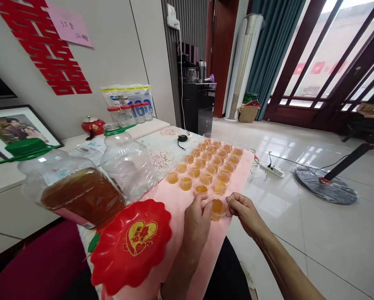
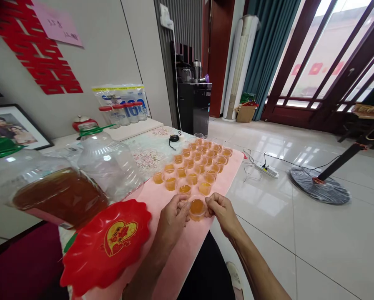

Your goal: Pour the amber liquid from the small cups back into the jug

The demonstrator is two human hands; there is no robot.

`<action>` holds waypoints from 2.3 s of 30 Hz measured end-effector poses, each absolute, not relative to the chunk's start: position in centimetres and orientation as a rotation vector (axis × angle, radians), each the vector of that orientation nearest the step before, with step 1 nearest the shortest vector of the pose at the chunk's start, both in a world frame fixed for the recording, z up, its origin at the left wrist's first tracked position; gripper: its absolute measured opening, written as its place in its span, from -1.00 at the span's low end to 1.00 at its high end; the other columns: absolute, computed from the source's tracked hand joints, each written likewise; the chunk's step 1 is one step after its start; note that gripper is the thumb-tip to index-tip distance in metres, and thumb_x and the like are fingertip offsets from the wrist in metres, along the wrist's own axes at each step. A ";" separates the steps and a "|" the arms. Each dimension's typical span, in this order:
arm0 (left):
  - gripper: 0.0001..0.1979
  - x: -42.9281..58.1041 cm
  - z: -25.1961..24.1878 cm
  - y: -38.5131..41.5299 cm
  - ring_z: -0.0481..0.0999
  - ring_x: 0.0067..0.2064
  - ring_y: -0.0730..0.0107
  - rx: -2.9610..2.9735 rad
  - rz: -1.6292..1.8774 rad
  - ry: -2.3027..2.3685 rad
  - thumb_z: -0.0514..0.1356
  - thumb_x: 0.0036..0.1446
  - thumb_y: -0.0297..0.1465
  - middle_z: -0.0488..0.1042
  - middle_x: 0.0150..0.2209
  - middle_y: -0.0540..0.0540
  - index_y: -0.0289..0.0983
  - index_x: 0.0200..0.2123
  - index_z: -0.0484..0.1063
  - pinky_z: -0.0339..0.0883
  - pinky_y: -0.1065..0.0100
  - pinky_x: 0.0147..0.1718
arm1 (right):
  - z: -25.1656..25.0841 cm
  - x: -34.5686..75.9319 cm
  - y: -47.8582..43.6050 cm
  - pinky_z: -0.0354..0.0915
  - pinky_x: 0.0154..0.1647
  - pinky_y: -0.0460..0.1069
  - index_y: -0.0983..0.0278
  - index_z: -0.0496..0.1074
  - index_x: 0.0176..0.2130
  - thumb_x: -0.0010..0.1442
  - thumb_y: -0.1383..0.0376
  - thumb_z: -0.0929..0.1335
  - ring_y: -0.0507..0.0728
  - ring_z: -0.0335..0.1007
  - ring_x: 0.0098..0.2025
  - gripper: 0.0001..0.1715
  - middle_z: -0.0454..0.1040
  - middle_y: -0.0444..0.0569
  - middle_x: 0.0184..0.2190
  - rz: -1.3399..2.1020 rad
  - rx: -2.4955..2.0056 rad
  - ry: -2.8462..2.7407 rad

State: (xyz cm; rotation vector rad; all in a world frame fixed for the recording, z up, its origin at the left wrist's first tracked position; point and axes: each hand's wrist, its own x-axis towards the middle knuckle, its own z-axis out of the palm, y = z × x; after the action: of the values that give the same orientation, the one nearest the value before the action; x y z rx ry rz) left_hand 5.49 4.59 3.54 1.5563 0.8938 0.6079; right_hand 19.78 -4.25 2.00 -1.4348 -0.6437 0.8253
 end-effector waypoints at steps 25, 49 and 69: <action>-0.70 7.3 2.1 4.7 0.59 -0.31 0.22 1.506 0.723 0.898 0.14 0.19 -0.21 0.57 -0.34 -0.10 -0.24 -0.07 0.34 0.45 0.23 -0.26 | -1.1 22.0 -2.9 0.29 -0.39 -0.04 0.24 0.30 -0.49 0.28 -0.01 0.42 -0.01 0.29 -0.53 -0.51 0.30 -0.29 -0.60 0.831 -1.374 -0.632; -0.76 7.6 1.6 3.9 0.53 -0.33 0.28 1.444 0.769 0.905 0.16 0.14 -0.27 0.46 -0.36 -0.05 -0.23 -0.14 0.33 0.49 0.23 -0.26 | -0.5 22.2 -2.8 0.21 -0.35 -0.03 0.23 0.33 -0.46 0.19 -0.03 0.47 0.01 0.28 -0.50 -0.53 0.34 -0.28 -0.59 0.777 -1.381 -0.712; -0.62 6.5 1.1 3.3 0.53 -0.23 0.23 1.441 0.704 0.959 0.13 0.19 -0.33 0.45 -0.28 -0.08 -0.25 0.06 0.20 0.43 0.20 -0.14 | -1.0 20.9 -3.9 0.22 -0.32 0.01 0.25 0.41 -0.49 0.01 -0.17 0.53 0.08 0.34 -0.46 -0.42 0.42 -0.14 -0.55 0.849 -1.320 -0.545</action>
State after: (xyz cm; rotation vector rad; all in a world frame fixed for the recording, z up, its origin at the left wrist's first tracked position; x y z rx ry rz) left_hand 6.46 3.32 1.06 1.4413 0.9595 0.7039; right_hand 20.93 -3.94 -0.95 -1.3204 -0.5448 0.8493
